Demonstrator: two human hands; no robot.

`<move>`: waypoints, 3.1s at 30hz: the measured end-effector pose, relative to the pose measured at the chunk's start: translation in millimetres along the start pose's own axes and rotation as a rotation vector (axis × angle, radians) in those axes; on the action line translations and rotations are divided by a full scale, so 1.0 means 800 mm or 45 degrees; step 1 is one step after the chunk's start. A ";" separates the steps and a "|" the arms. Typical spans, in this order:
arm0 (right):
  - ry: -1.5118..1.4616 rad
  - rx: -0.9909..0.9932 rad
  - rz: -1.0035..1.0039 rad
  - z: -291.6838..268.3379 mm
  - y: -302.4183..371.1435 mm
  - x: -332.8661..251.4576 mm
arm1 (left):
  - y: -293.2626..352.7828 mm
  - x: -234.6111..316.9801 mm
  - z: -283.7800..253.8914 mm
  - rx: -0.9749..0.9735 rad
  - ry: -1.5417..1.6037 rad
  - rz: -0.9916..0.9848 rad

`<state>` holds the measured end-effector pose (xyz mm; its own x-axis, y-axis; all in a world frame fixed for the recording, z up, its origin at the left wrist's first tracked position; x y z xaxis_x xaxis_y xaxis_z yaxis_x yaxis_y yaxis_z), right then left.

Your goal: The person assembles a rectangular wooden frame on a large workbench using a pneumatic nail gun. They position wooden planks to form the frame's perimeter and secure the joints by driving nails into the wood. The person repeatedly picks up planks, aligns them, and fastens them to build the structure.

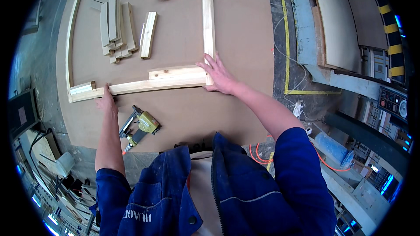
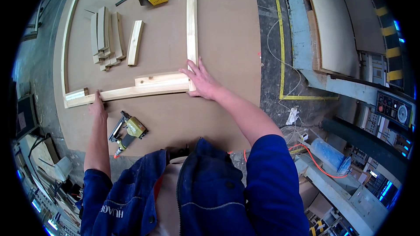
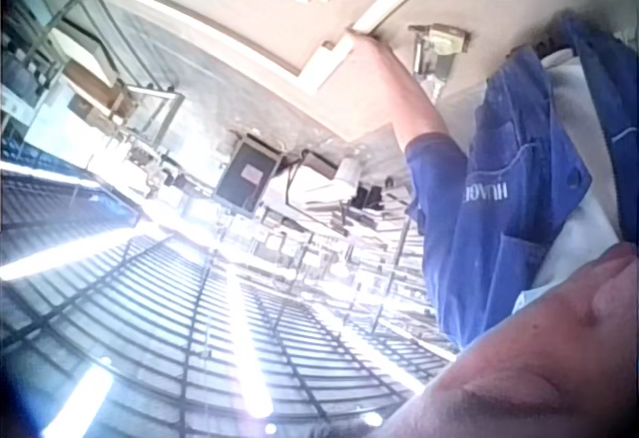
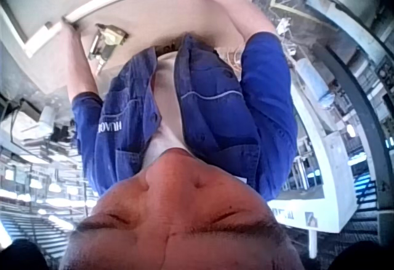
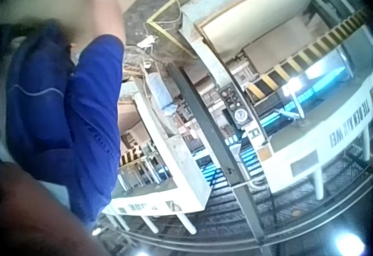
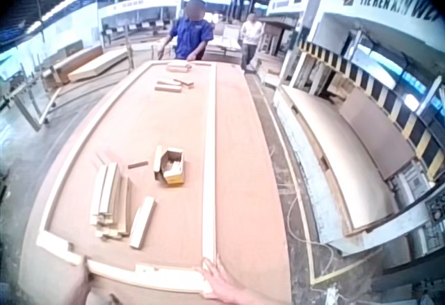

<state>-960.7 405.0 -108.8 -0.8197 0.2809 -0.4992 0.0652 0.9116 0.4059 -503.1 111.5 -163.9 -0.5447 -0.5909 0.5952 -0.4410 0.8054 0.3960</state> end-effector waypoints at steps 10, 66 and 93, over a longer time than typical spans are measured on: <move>-0.027 -0.037 0.038 0.000 0.001 -0.001 | 0.019 0.017 -0.007 0.002 -0.094 0.069; -0.090 0.112 -0.112 -0.012 0.016 -0.004 | 0.521 0.081 0.150 -1.051 -0.131 0.575; -0.072 0.121 -0.123 -0.009 0.014 -0.003 | 0.509 0.065 0.142 -1.092 -0.023 0.478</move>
<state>-962.0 412.5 -97.0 -0.7915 0.2042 -0.5760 0.0430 0.9588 0.2808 -792.1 403.5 -51.0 -0.5588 -0.2797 0.7807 0.4391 0.6988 0.5646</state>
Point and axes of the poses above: each hand's wrist, its own y-axis away from the middle knuckle, its own z-axis out of the palm, x = y × z, the point moved 9 cm from there along -y, towards the middle knuckle, and after that the axes turned 1 degree about -x, right-handed, at the moved point
